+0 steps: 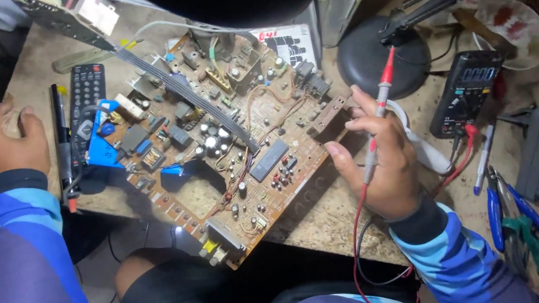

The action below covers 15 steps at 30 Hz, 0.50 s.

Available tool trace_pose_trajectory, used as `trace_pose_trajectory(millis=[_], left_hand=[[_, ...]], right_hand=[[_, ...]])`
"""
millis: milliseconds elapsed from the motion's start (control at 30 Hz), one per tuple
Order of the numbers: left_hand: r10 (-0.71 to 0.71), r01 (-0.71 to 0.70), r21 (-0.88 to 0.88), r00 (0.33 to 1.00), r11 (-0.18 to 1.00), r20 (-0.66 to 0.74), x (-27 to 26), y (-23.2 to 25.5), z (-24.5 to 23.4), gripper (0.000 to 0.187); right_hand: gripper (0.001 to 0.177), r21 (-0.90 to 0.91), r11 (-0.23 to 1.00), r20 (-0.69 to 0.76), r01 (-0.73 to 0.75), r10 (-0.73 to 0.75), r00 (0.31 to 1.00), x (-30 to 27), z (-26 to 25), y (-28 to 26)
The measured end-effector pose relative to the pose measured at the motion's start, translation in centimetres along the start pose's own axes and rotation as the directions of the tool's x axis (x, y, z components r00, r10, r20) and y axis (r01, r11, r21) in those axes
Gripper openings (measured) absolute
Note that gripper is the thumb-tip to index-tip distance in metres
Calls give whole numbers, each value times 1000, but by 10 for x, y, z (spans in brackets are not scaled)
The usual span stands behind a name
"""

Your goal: The person uses a multimeter to test various points on a circuit board. They hold the red probe in their right hand and touch different components on the board while the black probe is connected to a ground point. The person also briefly touches a remote control and a black box on the table.

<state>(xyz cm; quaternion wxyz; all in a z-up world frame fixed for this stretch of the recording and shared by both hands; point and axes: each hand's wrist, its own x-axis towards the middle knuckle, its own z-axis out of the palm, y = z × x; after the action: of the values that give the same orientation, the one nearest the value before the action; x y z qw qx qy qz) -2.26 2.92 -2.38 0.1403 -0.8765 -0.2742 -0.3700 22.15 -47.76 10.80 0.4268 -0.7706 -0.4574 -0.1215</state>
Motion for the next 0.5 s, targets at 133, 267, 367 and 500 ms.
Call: trace_pose_trajectory(millis=[133, 267, 367, 500], left_hand=[[-41, 40, 36, 999, 999, 28, 1, 4, -6, 28], [-52, 52, 32, 999, 998, 13, 5, 8, -9, 29], [-75, 75, 17, 997, 997, 10, 6, 11, -10, 29], [-93, 93, -9, 996, 996, 11, 10, 16, -16, 28]], right_hand=[[33, 2, 1000, 12, 7, -7, 1000, 1, 1, 1], [34, 9, 1000, 6, 17, -17, 1000, 1, 2, 1], [34, -9, 999, 9, 36, -35, 999, 1, 1, 1], [34, -19, 1000, 8, 20, -20, 1000, -1, 2, -1]])
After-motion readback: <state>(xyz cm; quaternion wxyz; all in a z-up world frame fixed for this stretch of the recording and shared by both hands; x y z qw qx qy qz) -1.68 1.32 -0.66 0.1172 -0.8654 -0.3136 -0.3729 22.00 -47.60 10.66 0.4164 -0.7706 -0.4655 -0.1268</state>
